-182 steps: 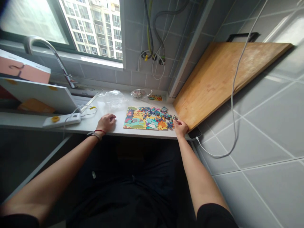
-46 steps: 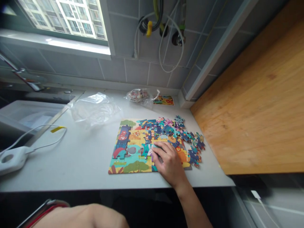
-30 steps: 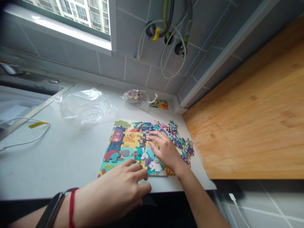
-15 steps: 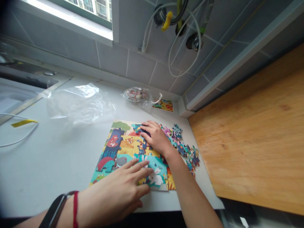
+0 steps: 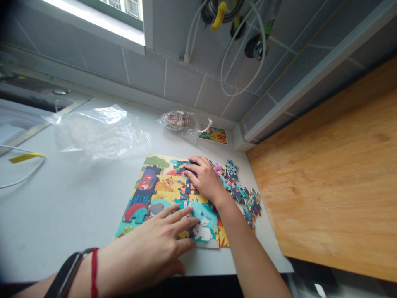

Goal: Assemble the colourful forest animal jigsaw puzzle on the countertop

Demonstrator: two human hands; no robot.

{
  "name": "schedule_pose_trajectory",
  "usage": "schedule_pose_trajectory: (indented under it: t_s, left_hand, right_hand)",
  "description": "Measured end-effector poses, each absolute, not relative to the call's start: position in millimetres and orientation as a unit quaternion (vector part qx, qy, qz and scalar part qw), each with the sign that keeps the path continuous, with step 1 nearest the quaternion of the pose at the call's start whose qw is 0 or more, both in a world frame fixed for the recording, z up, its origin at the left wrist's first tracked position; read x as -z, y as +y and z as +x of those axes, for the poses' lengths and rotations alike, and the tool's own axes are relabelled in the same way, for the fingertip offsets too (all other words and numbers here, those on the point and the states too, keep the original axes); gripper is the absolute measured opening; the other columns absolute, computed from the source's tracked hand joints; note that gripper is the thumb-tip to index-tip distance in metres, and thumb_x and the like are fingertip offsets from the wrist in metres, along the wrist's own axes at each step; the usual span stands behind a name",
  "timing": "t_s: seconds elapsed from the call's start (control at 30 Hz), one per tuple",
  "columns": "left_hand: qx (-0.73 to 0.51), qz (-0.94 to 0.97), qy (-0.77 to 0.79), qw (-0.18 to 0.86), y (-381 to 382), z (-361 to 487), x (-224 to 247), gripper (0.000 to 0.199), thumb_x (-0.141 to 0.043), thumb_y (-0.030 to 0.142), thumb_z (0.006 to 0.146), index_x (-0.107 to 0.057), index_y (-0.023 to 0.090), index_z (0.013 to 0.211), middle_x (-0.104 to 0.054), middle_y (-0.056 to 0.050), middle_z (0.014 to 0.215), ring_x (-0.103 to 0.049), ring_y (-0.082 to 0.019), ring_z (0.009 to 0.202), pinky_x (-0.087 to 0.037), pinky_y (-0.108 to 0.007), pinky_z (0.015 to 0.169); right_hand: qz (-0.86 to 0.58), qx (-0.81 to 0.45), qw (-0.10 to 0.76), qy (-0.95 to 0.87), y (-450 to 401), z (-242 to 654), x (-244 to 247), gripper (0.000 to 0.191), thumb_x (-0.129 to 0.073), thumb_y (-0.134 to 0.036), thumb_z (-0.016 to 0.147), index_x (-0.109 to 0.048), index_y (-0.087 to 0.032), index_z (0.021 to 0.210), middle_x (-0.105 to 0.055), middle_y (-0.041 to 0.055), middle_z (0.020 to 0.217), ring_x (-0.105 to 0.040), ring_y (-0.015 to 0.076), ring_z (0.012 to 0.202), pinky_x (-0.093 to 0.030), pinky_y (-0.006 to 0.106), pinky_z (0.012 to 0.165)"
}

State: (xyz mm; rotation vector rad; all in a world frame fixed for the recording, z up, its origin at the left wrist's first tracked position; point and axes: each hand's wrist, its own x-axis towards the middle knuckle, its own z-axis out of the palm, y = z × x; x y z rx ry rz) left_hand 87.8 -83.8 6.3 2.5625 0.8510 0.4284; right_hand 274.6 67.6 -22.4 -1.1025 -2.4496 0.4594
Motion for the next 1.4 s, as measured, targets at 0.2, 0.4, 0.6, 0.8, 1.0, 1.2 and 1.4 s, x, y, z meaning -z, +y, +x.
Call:
schedule_pose_trajectory:
  t_s: [0.2, 0.4, 0.6, 0.8, 1.0, 1.2, 1.4]
  left_hand:
    - [-0.147, 0.920, 0.305, 0.196, -85.1, 87.7, -10.0, 0.029, -0.072, 0.047, 0.096, -0.074, 0.023, 0.113, -0.063, -0.008, 0.146, -0.054, -0.034, 0.140, -0.045, -0.051, 0.114]
    - [-0.139, 0.921, 0.309, 0.193, -86.1, 87.7, -6.3, 0.031, -0.073, 0.047, 0.095, -0.073, 0.023, 0.116, -0.061, -0.010, 0.149, -0.053, -0.035, 0.141, -0.045, -0.055, 0.114]
    - [-0.138, 0.919, 0.312, 0.196, -88.5, 86.5, -4.0, 0.030, -0.071, 0.047, 0.097, -0.072, 0.024, 0.115, -0.061, -0.008, 0.150, -0.053, -0.034, 0.141, -0.045, -0.054, 0.115]
    - [-0.135, 0.918, 0.318, 0.193, -89.3, 86.7, -2.8, 0.029, -0.070, 0.048, 0.097, -0.071, 0.025, 0.117, -0.059, -0.008, 0.152, -0.052, -0.034, 0.143, -0.044, -0.056, 0.115]
    - [-0.133, 0.917, 0.328, 0.186, -96.9, 94.8, 0.7, 0.031, -0.065, 0.045, 0.101, -0.071, 0.024, 0.122, -0.059, -0.010, 0.153, -0.047, -0.039, 0.147, -0.043, -0.061, 0.116]
    - [-0.124, 0.915, 0.329, 0.196, -98.2, 97.0, 2.7, 0.033, -0.065, 0.046, 0.100, -0.070, 0.024, 0.125, -0.057, -0.011, 0.155, -0.044, -0.040, 0.149, -0.041, -0.063, 0.117]
    - [-0.133, 0.915, 0.330, 0.192, -97.7, 97.2, 0.9, 0.030, -0.061, 0.045, 0.103, -0.071, 0.023, 0.122, -0.058, -0.011, 0.153, -0.047, -0.039, 0.148, -0.041, -0.061, 0.117]
  right_hand:
    - [-0.419, -0.172, 0.187, -0.872, 73.3, 293.9, 11.7, 0.038, -0.079, -0.034, 0.090, -0.077, -0.027, 0.128, -0.072, 0.0110, 0.134, -0.062, 0.0296, 0.129, -0.047, 0.051, 0.115]
    - [-0.460, -0.172, 0.166, -0.855, 81.0, 308.0, 10.5, 0.035, -0.082, -0.034, 0.088, -0.080, -0.023, 0.121, -0.075, 0.0116, 0.129, -0.066, 0.0291, 0.123, -0.049, 0.048, 0.113]
    - [-0.473, -0.150, 0.156, -0.854, 83.2, 314.6, 5.4, 0.031, -0.085, -0.036, 0.085, -0.082, -0.021, 0.112, -0.078, 0.0116, 0.120, -0.069, 0.0293, 0.116, -0.051, 0.046, 0.109]
    - [-0.484, -0.180, 0.137, -0.845, 85.5, 322.8, 2.6, 0.050, -0.087, -0.038, 0.081, -0.077, -0.020, 0.127, -0.073, 0.0136, 0.133, -0.068, 0.0309, 0.123, -0.049, 0.047, 0.114]
    - [-0.500, -0.199, 0.108, -0.836, 87.4, 335.6, 1.5, 0.052, -0.084, -0.040, 0.082, -0.076, -0.022, 0.130, -0.062, 0.0149, 0.147, -0.063, 0.0315, 0.133, -0.046, 0.045, 0.118]
    - [-0.515, -0.207, 0.066, -0.829, 90.7, 352.0, -3.7, 0.045, -0.075, -0.032, 0.087, -0.076, -0.025, 0.132, -0.065, 0.0131, 0.142, -0.065, 0.0299, 0.130, -0.045, 0.043, 0.117]
    - [-0.557, -0.133, 0.056, -0.818, 88.7, 358.3, -3.1, 0.043, -0.070, -0.025, 0.088, -0.077, -0.025, 0.131, -0.069, 0.0130, 0.136, -0.067, 0.0308, 0.125, -0.046, 0.044, 0.116]
